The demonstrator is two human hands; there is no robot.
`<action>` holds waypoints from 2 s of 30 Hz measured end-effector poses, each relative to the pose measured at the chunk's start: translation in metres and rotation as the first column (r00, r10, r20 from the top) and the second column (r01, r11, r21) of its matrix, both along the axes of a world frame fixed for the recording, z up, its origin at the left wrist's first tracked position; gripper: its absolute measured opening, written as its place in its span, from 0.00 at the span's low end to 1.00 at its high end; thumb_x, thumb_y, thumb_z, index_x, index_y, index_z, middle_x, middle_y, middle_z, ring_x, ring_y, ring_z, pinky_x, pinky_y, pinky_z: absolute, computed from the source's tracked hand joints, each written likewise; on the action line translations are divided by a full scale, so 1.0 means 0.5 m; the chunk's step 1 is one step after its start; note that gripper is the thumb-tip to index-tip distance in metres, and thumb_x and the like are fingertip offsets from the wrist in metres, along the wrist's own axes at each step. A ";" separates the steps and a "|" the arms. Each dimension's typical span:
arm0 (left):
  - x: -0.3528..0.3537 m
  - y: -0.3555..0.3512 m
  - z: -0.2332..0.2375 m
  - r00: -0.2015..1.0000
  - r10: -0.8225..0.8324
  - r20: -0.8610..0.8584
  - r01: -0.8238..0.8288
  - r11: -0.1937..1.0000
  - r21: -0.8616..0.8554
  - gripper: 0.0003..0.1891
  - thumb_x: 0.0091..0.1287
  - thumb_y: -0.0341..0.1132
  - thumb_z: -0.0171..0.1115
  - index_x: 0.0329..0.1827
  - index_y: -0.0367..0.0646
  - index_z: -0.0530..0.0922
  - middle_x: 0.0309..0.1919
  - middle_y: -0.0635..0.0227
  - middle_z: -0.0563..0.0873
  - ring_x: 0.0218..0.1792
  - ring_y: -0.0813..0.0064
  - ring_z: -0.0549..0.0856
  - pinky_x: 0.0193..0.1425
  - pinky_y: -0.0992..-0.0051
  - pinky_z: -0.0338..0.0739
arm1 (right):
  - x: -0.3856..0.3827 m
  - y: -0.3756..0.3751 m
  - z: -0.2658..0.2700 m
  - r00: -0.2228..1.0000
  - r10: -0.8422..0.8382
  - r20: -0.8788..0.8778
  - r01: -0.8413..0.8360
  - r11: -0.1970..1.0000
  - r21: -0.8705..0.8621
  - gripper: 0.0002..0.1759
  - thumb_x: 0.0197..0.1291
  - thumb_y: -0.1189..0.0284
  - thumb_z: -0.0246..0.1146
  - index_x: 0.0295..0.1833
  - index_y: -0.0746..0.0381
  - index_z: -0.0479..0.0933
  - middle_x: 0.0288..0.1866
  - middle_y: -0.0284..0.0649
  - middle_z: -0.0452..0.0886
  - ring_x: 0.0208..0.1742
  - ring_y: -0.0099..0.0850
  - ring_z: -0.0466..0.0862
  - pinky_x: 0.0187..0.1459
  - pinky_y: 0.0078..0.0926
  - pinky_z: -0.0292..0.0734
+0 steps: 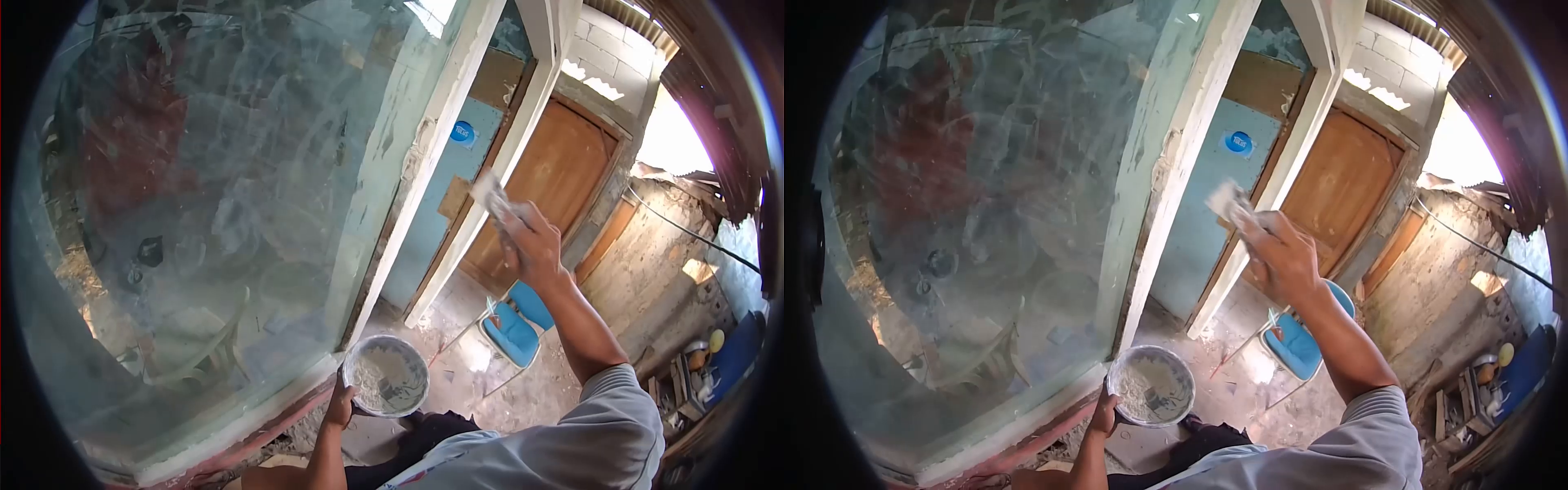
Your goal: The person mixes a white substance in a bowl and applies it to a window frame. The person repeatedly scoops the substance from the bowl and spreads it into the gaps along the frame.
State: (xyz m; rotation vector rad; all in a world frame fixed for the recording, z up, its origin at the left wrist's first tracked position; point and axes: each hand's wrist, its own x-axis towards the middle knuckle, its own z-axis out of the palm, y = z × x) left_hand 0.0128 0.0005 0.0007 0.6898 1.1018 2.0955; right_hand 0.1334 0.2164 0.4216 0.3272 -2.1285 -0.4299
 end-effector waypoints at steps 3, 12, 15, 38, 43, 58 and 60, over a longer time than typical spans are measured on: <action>0.004 0.001 0.006 0.999 -0.030 -0.039 0.028 0.998 -0.052 0.39 0.61 0.29 0.51 0.80 0.36 0.56 0.75 0.56 0.66 0.77 0.62 0.62 0.81 0.68 0.52 | -0.027 -0.045 0.037 0.943 -0.296 0.151 0.285 0.954 0.090 0.31 0.57 0.77 0.67 0.68 0.49 0.75 0.49 0.39 0.80 0.30 0.36 0.85 0.28 0.34 0.81; 0.001 0.008 -0.003 0.995 -0.047 -0.083 0.041 0.997 -0.072 0.39 0.61 0.29 0.50 0.80 0.36 0.56 0.75 0.57 0.66 0.76 0.62 0.62 0.81 0.68 0.51 | -0.127 -0.098 0.186 0.803 -0.587 0.102 0.539 0.789 0.295 0.20 0.71 0.68 0.56 0.66 0.46 0.77 0.47 0.40 0.81 0.36 0.46 0.87 0.34 0.45 0.82; -0.002 0.008 -0.004 0.994 -0.048 -0.100 0.041 0.996 -0.073 0.38 0.61 0.29 0.50 0.80 0.37 0.56 0.75 0.57 0.66 0.76 0.62 0.62 0.81 0.68 0.50 | -0.142 -0.124 0.202 0.702 -0.692 0.170 0.617 0.710 0.340 0.17 0.73 0.67 0.53 0.63 0.50 0.80 0.44 0.42 0.82 0.37 0.45 0.87 0.36 0.46 0.82; -0.017 0.014 0.003 0.992 -0.038 -0.124 0.031 0.998 -0.058 0.40 0.59 0.30 0.52 0.80 0.38 0.57 0.75 0.59 0.67 0.77 0.64 0.62 0.82 0.67 0.51 | -0.149 -0.143 0.063 0.617 -0.710 0.339 0.608 0.703 0.369 0.19 0.67 0.75 0.53 0.61 0.61 0.78 0.50 0.48 0.81 0.37 0.45 0.89 0.32 0.44 0.84; -0.017 0.014 -0.001 0.988 -0.040 -0.147 0.031 0.997 -0.064 0.41 0.59 0.31 0.52 0.80 0.38 0.57 0.75 0.59 0.66 0.78 0.64 0.61 0.82 0.67 0.50 | -0.148 -0.148 0.008 0.622 -0.693 0.364 0.576 0.721 0.385 0.19 0.67 0.75 0.53 0.61 0.62 0.78 0.50 0.48 0.81 0.37 0.46 0.89 0.34 0.44 0.85; -0.025 0.002 0.022 0.995 -0.043 -0.085 0.036 0.996 -0.077 0.40 0.58 0.31 0.52 0.79 0.39 0.58 0.73 0.59 0.68 0.76 0.64 0.63 0.81 0.67 0.52 | -0.134 -0.155 0.143 0.787 -0.605 0.121 0.597 0.796 0.095 0.17 0.70 0.70 0.56 0.62 0.51 0.80 0.45 0.47 0.82 0.40 0.50 0.86 0.38 0.50 0.80; -0.029 0.000 0.026 0.996 -0.062 -0.070 0.058 0.996 -0.060 0.41 0.58 0.29 0.53 0.80 0.38 0.56 0.75 0.58 0.66 0.77 0.63 0.61 0.82 0.66 0.50 | -0.142 -0.145 0.149 0.773 -0.622 0.127 0.615 0.783 0.092 0.18 0.70 0.70 0.56 0.62 0.51 0.80 0.45 0.47 0.82 0.40 0.50 0.86 0.39 0.50 0.80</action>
